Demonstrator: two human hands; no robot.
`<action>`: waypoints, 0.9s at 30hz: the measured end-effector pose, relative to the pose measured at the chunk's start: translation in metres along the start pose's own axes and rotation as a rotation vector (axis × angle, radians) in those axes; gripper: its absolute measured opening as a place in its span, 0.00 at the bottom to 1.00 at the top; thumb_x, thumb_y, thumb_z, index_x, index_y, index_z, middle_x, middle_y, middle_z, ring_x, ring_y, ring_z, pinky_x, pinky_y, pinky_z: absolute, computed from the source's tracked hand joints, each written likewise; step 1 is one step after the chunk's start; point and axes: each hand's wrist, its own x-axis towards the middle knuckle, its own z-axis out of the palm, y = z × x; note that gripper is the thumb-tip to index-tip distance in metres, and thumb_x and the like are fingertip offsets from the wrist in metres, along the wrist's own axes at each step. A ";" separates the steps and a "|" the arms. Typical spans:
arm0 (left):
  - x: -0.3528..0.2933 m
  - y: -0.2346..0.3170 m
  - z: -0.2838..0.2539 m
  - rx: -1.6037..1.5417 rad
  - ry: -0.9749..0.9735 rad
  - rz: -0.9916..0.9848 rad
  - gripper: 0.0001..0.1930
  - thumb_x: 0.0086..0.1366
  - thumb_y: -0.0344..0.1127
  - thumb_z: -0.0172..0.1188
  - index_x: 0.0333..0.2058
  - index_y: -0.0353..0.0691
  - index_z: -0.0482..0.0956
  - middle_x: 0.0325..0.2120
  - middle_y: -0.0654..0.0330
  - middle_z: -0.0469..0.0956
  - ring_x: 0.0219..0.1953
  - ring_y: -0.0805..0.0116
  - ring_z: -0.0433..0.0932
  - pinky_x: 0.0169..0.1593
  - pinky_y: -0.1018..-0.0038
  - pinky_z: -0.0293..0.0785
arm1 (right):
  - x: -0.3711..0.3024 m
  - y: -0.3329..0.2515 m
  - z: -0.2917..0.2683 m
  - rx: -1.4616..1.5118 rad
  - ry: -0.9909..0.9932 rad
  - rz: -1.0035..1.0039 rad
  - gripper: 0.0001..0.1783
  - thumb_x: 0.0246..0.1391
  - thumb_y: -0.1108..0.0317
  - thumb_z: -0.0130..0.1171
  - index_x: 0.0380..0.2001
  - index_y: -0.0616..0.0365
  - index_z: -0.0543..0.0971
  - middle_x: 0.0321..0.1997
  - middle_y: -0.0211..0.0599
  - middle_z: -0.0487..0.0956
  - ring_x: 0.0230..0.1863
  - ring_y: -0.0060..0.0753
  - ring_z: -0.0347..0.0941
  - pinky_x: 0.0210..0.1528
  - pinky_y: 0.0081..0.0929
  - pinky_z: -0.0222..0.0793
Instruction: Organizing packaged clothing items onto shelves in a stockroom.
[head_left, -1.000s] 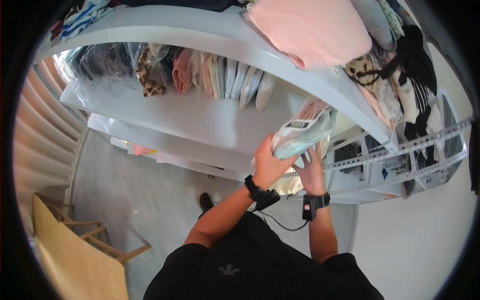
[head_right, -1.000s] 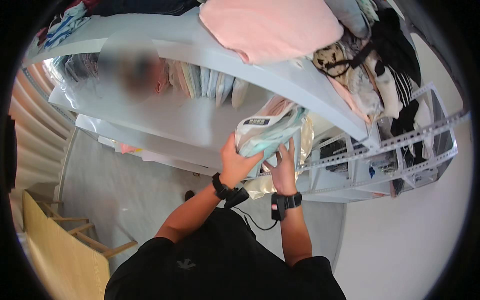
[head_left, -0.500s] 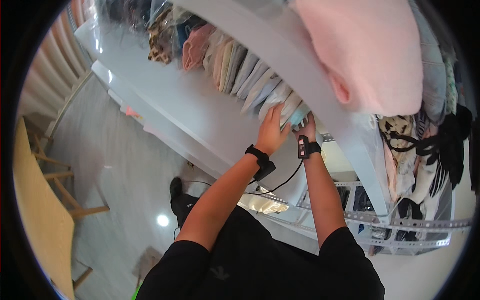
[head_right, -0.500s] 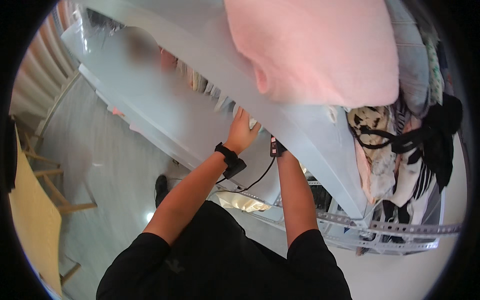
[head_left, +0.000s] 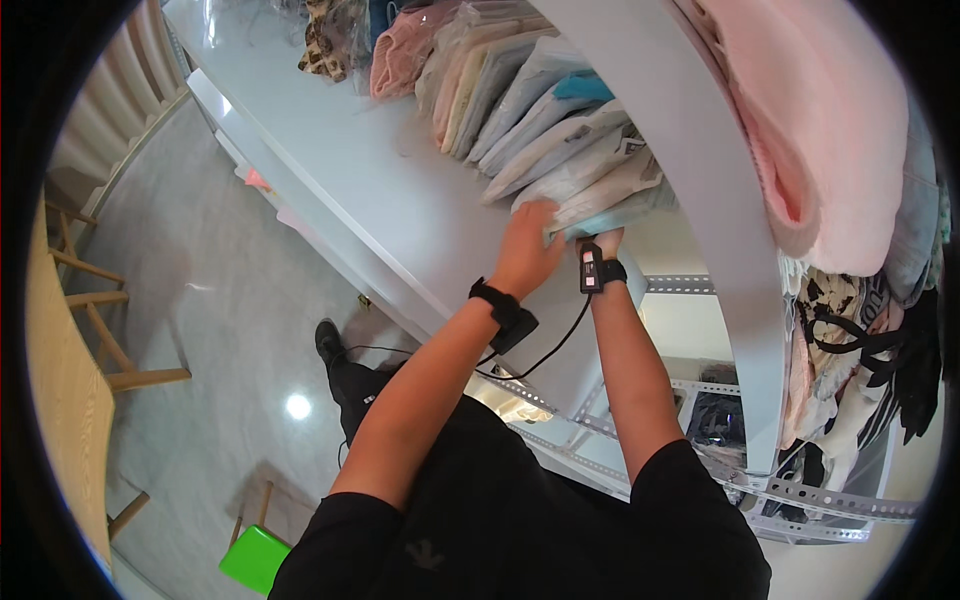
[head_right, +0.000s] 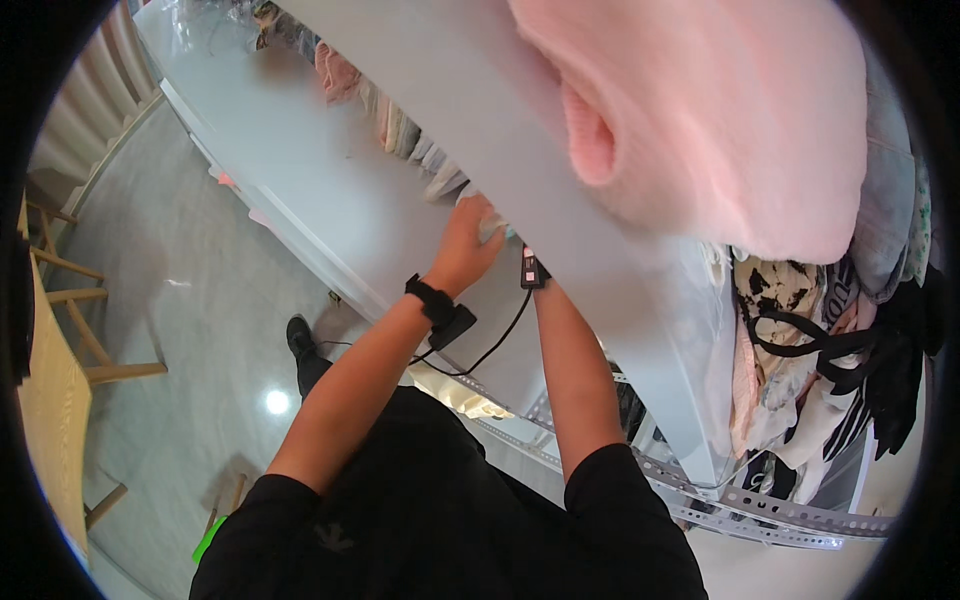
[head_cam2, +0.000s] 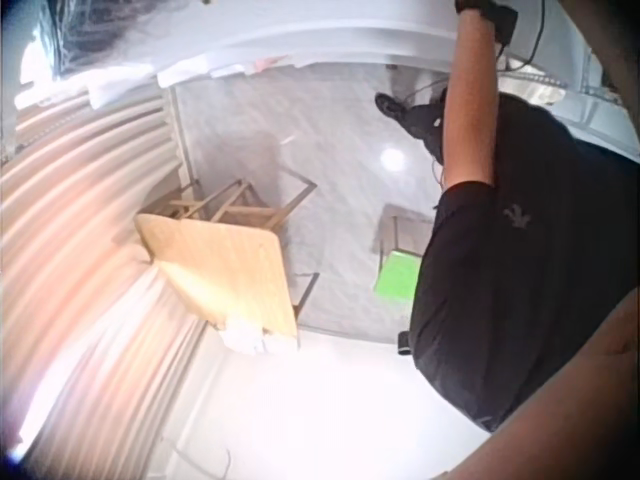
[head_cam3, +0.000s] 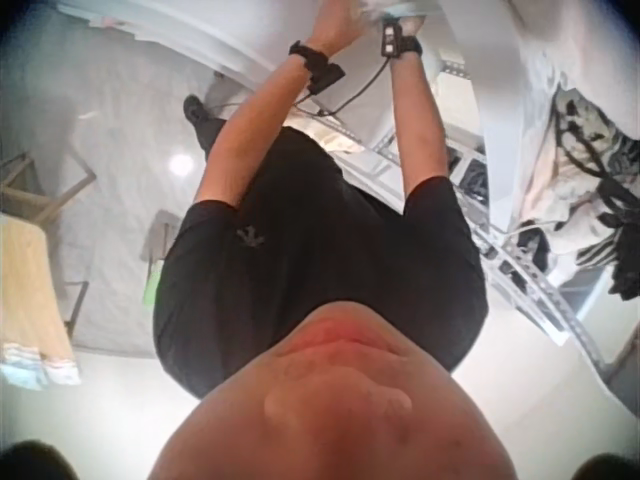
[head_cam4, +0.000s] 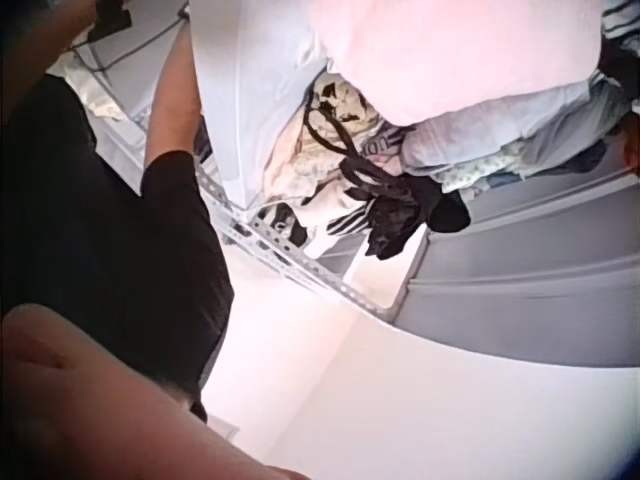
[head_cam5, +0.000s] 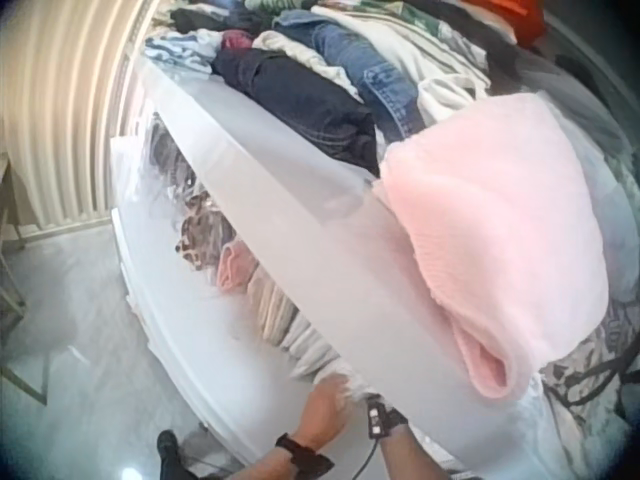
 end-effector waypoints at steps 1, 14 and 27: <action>-0.006 -0.003 -0.007 -0.053 0.018 -0.021 0.17 0.51 0.27 0.60 0.41 0.37 0.70 0.39 0.50 0.72 0.44 0.50 0.71 0.48 0.62 0.68 | 0.004 0.006 -0.002 0.009 -0.003 -0.011 0.30 0.57 0.45 0.45 0.59 0.47 0.63 0.61 0.32 0.63 0.59 0.35 0.60 0.61 0.40 0.55; -0.023 -0.005 -0.080 -0.047 -0.255 -0.264 0.11 0.56 0.24 0.54 0.40 0.36 0.71 0.37 0.52 0.72 0.37 0.59 0.75 0.41 0.68 0.73 | -0.036 0.007 -0.038 -0.149 0.508 -0.204 0.32 0.56 0.50 0.45 0.62 0.51 0.58 0.64 0.35 0.60 0.61 0.38 0.58 0.63 0.42 0.48; -0.050 0.009 -0.124 0.365 -0.452 0.085 0.13 0.50 0.24 0.54 0.37 0.38 0.73 0.40 0.54 0.74 0.47 0.55 0.71 0.53 0.59 0.65 | -0.152 -0.015 0.031 -0.430 0.393 -0.458 0.29 0.57 0.60 0.45 0.59 0.61 0.58 0.63 0.42 0.60 0.64 0.42 0.57 0.62 0.40 0.52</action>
